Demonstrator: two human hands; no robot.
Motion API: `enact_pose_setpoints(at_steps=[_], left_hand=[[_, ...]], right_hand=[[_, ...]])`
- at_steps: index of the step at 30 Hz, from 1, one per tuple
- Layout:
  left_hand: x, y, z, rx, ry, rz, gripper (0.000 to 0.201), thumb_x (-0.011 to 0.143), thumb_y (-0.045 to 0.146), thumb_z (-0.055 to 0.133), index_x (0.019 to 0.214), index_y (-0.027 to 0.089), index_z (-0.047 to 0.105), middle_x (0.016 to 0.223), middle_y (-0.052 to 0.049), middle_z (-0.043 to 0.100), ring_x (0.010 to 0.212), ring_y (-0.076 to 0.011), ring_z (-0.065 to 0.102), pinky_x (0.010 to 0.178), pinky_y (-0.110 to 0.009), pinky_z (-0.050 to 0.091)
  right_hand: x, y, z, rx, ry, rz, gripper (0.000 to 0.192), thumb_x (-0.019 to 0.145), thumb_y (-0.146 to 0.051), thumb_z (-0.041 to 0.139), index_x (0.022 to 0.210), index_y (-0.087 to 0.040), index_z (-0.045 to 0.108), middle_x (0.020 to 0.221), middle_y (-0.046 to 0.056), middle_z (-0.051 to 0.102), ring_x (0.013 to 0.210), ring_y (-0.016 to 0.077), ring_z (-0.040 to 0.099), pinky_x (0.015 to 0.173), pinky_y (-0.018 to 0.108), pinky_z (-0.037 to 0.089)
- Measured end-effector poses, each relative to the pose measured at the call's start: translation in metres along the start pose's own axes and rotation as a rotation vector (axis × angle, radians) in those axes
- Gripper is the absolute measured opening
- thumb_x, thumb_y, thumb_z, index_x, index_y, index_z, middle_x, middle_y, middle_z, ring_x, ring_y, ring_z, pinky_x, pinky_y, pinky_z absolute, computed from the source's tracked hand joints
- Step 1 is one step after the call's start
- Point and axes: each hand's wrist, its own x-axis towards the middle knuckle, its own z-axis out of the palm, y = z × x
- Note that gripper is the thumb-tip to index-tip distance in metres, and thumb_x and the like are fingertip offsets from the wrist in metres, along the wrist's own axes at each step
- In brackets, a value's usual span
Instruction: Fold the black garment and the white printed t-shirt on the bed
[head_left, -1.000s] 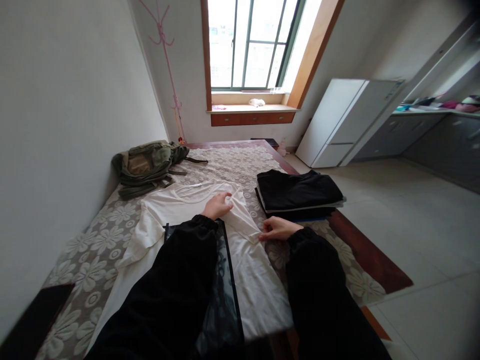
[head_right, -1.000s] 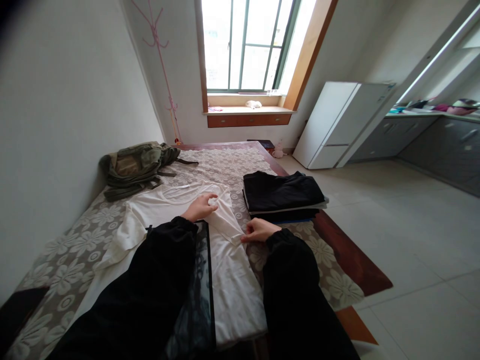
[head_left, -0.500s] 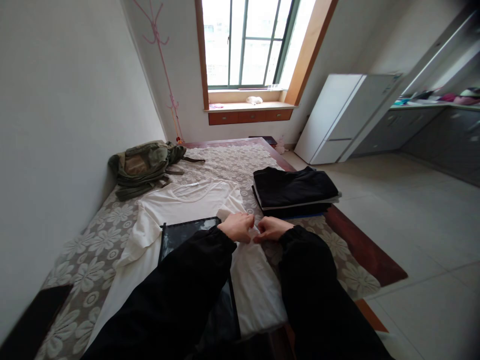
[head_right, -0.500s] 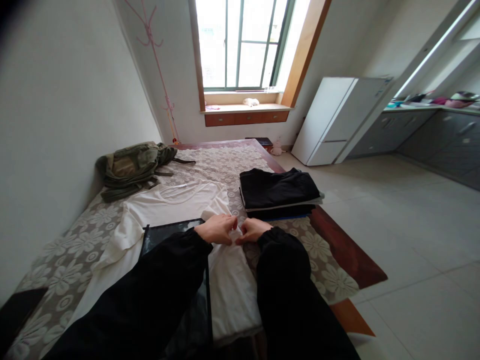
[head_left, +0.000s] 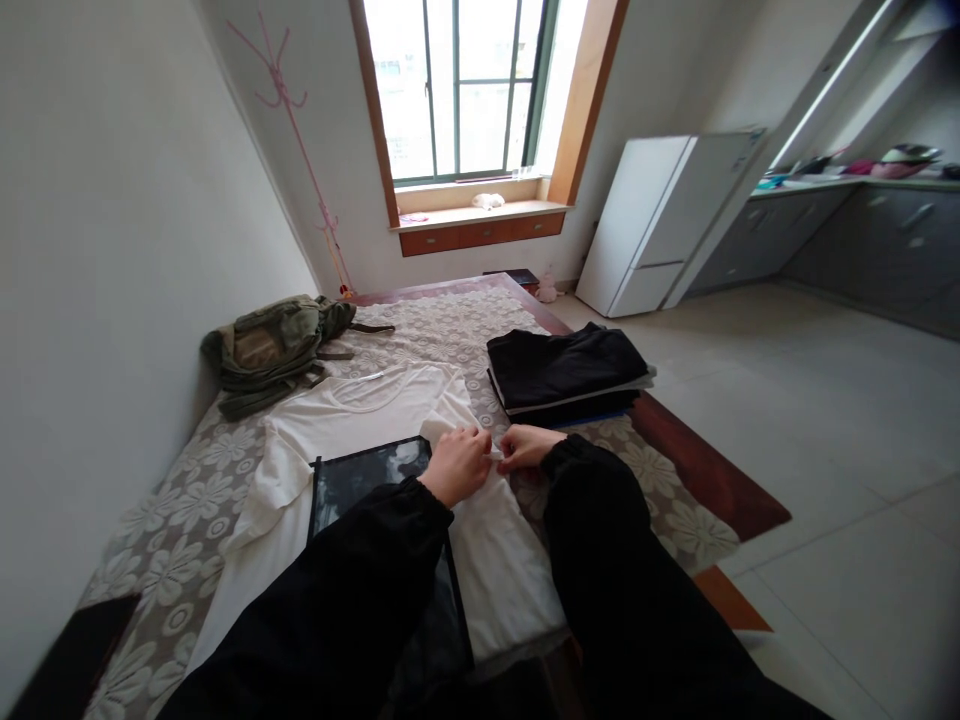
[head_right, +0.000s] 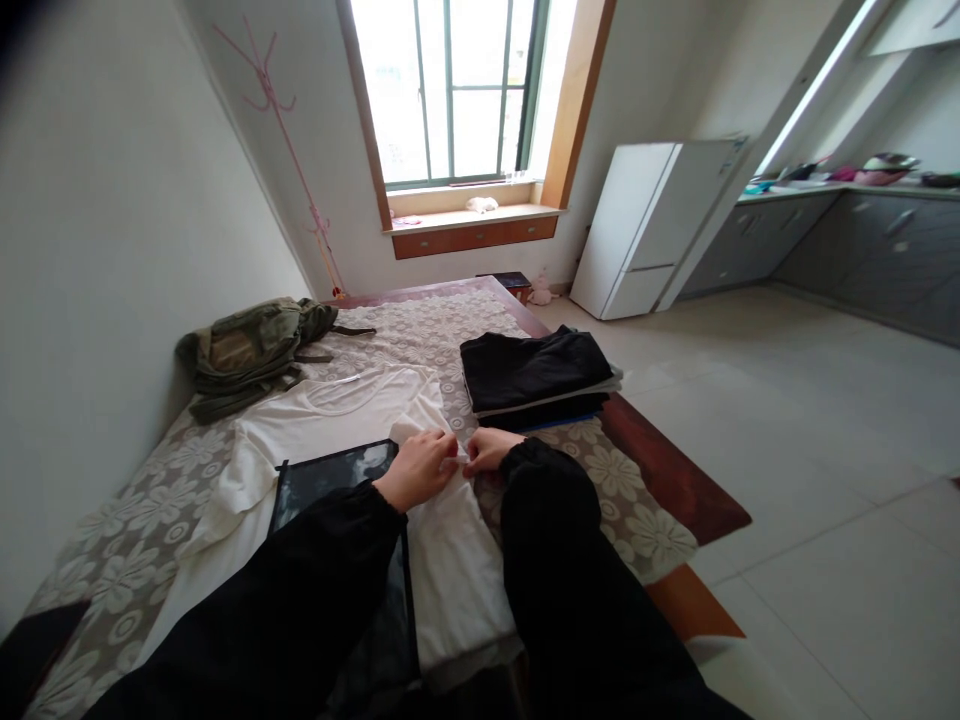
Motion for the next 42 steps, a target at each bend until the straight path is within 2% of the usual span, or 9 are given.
enact_pose_setpoints(at_steps=[9,15,19,22,27,31,34,38,42], left_hand=[[-0.025,0.009,-0.004,0.005,0.071,-0.094,0.015,0.098,0.024,0.043,0.099,0.022,0.058,0.098,-0.011,0.066,0.102,-0.0289,0.061,0.099,-0.044,0.041],[-0.041,0.014,-0.014,0.226,0.036,-0.070,0.020,0.098,0.039,0.050,0.103,0.022,0.061,0.107,-0.009,0.069,0.105,-0.0274,0.062,0.098,-0.045,0.042],[-0.075,0.001,-0.035,0.129,0.027,-0.142,0.028,0.097,0.049,0.053,0.099,0.024,0.065,0.105,-0.006,0.071,0.102,-0.0247,0.065,0.093,-0.040,0.046],[-0.114,-0.025,-0.054,0.046,0.055,-0.195,0.028,0.097,0.047,0.052,0.103,0.024,0.067,0.109,-0.006,0.072,0.107,-0.0241,0.065,0.095,-0.038,0.048],[-0.164,-0.073,-0.069,0.028,0.148,-0.196,0.035,0.096,0.040,0.054,0.124,0.024,0.065,0.136,-0.009,0.065,0.132,-0.0260,0.055,0.116,-0.043,0.041],[-0.172,-0.091,-0.064,0.129,0.136,-0.180,0.050,0.097,0.038,0.051,0.144,0.023,0.054,0.157,-0.006,0.049,0.150,-0.0273,0.037,0.126,-0.050,0.025],[-0.170,-0.093,-0.058,0.171,0.105,-0.176,0.058,0.093,0.031,0.052,0.150,0.021,0.049,0.158,-0.007,0.047,0.149,-0.0294,0.037,0.126,-0.051,0.024],[-0.172,-0.093,-0.058,0.189,0.115,-0.191,0.052,0.090,0.029,0.053,0.141,0.019,0.060,0.141,-0.012,0.064,0.136,-0.0342,0.052,0.119,-0.053,0.034],[-0.173,-0.094,-0.063,0.180,0.154,-0.138,0.053,0.086,0.024,0.055,0.139,0.023,0.061,0.140,-0.010,0.065,0.134,-0.0330,0.054,0.119,-0.053,0.033]], right_hand=[[0.002,-0.002,0.002,-0.017,0.012,0.032,0.036,0.069,-0.043,0.084,0.067,-0.019,0.057,0.041,-0.006,0.055,0.040,0.0145,0.057,0.039,0.020,0.042],[0.001,0.001,-0.001,-0.007,-0.053,0.025,0.041,0.064,-0.046,0.085,0.070,-0.021,0.054,0.044,-0.006,0.055,0.039,0.0122,0.051,0.040,0.020,0.038],[-0.002,0.000,-0.004,-0.055,-0.042,-0.002,0.055,0.060,-0.066,0.081,0.067,-0.022,0.050,0.045,-0.006,0.050,0.040,0.0117,0.046,0.041,0.022,0.033],[-0.004,-0.011,-0.002,-0.105,0.106,-0.178,0.062,0.062,-0.077,0.073,0.061,-0.021,0.046,0.048,-0.007,0.040,0.046,0.0089,0.038,0.045,0.023,0.024],[-0.003,-0.062,0.028,-0.109,0.275,-0.493,0.054,0.083,-0.071,0.056,0.068,-0.019,0.052,0.059,-0.005,0.044,0.056,0.0099,0.037,0.053,0.025,0.026],[-0.005,-0.134,0.078,-0.400,0.172,-0.682,0.032,0.091,-0.049,0.059,0.085,-0.018,0.067,0.064,-0.002,0.058,0.057,0.0113,0.047,0.057,0.026,0.030],[0.007,-0.195,0.121,-0.594,0.139,-0.812,0.018,0.092,-0.038,0.062,0.094,-0.022,0.071,0.080,0.002,0.070,0.073,0.0154,0.061,0.066,0.026,0.035],[0.057,-0.254,0.155,-0.685,0.275,-0.562,0.023,0.093,-0.042,0.061,0.100,-0.024,0.073,0.102,0.009,0.075,0.094,0.0244,0.068,0.076,0.030,0.041],[0.106,-0.273,0.162,-0.605,0.341,-0.444,0.031,0.093,-0.045,0.060,0.097,-0.018,0.074,0.104,0.016,0.075,0.097,0.0289,0.068,0.077,0.034,0.045]])
